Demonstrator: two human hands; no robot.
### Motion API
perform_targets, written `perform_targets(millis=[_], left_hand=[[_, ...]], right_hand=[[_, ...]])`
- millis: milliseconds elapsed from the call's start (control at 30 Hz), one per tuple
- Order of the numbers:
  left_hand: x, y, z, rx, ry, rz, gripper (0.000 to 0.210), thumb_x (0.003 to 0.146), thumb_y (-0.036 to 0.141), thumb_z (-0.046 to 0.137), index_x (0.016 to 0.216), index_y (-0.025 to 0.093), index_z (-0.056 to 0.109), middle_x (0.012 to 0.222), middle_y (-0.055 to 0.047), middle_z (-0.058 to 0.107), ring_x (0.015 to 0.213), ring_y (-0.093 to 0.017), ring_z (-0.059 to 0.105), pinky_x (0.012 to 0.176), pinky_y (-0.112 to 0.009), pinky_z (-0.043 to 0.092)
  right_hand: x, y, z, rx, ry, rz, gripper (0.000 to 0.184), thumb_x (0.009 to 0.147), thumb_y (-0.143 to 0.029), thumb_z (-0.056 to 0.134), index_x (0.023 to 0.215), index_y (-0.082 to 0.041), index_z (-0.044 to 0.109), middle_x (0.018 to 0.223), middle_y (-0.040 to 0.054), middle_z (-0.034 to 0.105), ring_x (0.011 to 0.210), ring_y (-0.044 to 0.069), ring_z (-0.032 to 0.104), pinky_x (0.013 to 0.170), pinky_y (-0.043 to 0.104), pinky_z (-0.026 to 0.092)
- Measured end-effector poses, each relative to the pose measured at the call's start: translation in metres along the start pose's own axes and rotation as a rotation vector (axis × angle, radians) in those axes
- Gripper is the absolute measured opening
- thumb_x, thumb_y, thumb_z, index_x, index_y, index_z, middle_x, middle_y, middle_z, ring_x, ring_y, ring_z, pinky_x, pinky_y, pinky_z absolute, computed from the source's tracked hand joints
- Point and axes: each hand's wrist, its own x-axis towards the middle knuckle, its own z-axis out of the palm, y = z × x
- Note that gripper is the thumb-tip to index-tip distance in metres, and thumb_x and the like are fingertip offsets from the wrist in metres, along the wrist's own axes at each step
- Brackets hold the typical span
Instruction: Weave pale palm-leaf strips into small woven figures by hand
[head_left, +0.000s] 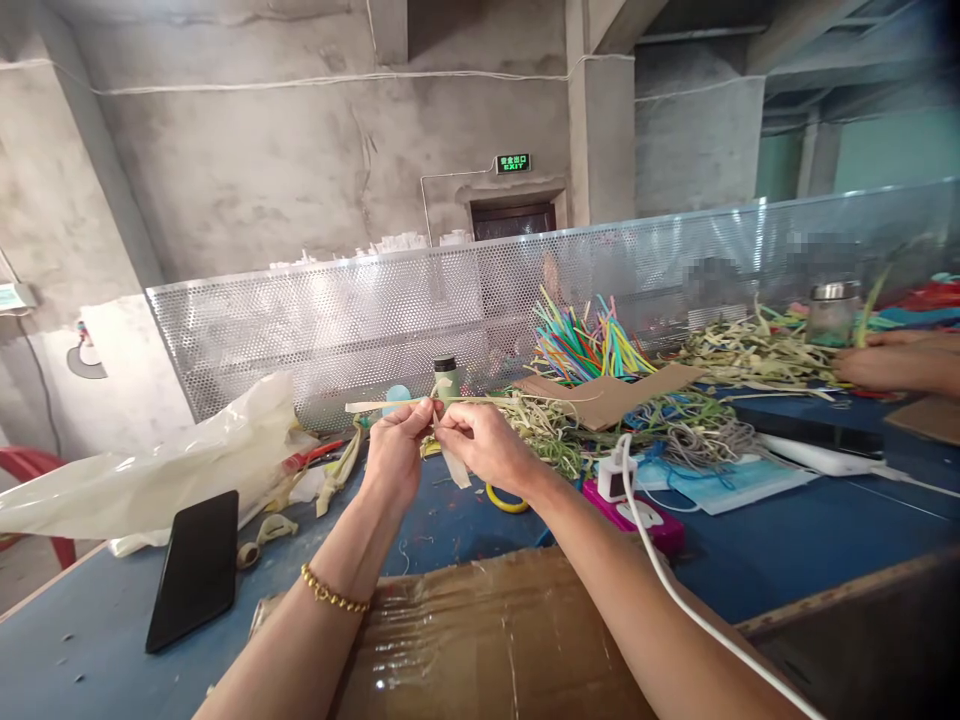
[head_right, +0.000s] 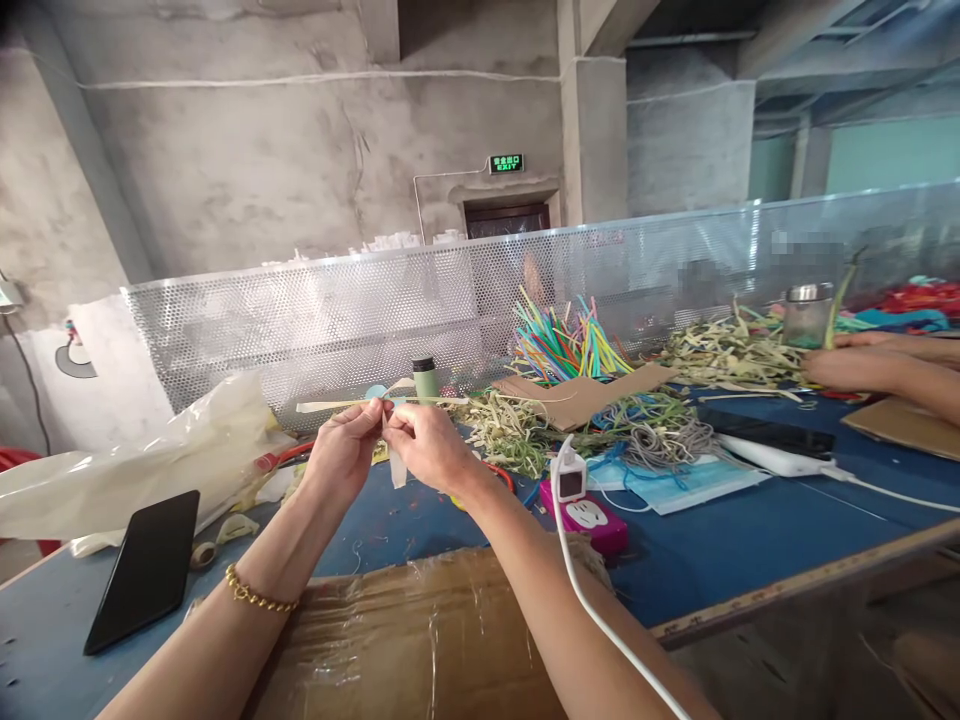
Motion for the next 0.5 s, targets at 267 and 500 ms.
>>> perform_targets(millis=[267, 500], left_hand=[[0.002, 0.000, -0.002, 0.088, -0.151, -0.078, 0.027, 0.058, 0.031, 0.086, 0.072, 0.011, 0.076, 0.066, -0.006, 0.069, 0.066, -0.016, 0.060, 0.068, -0.029, 0.046], [0.003, 0.000, -0.006, 0.364, -0.121, 0.017, 0.020, 0.068, 0.034, 0.077, 0.068, 0.014, 0.075, 0.067, -0.004, 0.068, 0.062, -0.013, 0.052, 0.062, -0.027, 0.038]], right_hand=[[0.002, 0.014, 0.002, -0.130, 0.033, 0.087, 0.033, 0.084, -0.015, 0.056, 0.054, -0.018, 0.043, 0.049, -0.0050, 0.042, 0.048, 0.008, 0.037, 0.050, 0.024, 0.024], [0.001, -0.001, -0.029, -0.105, 0.297, 0.097, 0.043, 0.094, -0.047, 0.051, 0.065, -0.017, 0.062, 0.051, -0.0006, 0.052, 0.047, 0.011, 0.043, 0.050, 0.026, 0.028]])
